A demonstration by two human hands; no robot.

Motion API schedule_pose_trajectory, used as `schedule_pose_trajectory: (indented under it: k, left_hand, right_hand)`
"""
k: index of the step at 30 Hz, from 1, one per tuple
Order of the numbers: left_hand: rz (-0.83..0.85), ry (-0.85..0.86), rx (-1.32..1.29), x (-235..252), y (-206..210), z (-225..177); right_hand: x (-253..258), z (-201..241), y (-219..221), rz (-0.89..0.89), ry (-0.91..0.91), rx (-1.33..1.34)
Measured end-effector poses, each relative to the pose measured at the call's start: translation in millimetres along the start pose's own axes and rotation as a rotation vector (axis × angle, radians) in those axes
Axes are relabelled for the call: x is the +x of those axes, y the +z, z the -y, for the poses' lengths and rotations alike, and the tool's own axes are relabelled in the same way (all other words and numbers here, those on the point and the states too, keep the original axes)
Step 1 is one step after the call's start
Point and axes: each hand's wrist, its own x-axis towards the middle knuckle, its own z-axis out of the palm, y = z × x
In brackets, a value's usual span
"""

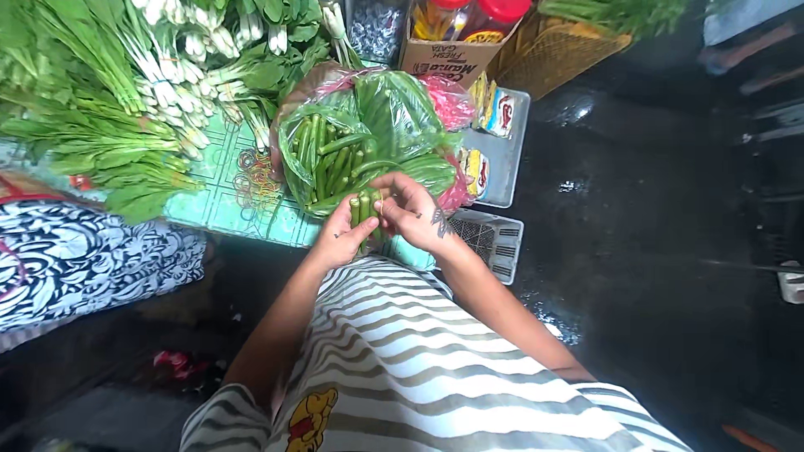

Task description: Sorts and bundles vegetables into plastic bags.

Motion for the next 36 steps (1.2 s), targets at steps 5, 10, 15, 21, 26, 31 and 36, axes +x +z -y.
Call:
schedule_pose_trajectory:
  k: [5, 10, 15, 21, 26, 31, 36]
  left_hand:
    - [0.018, 0.011, -0.065, 1, -3, 0]
    - [0.009, 0.049, 0.021, 5, -5, 7]
    - [0.044, 0.058, 0.254, 9, -13, -3]
    - [0.186, 0.124, 0.833, 14, -7, -28]
    - [0.208, 0.163, 0.945, 14, -7, -32]
    - [0.217, 0.245, 0.851, 6, -16, -21]
    - [0.091, 0.275, 0.483, 2, -17, -11]
  right_hand:
    - [0, -1, 6, -0.117, -0.019, -0.036]
    - [0, -4, 2, -0.136, -0.045, -0.085]
    - [1, 3, -29, -0.039, -0.333, -0.2]
    - [4, 35, -17, 0.055, -0.396, -0.787]
    - [6, 44, 0, 0.139, -0.226, -1.053]
    - [0, 33, -6, 0.146, -0.152, -1.135]
    - [-3, 16, -15, 0.227, -0.219, -0.88]
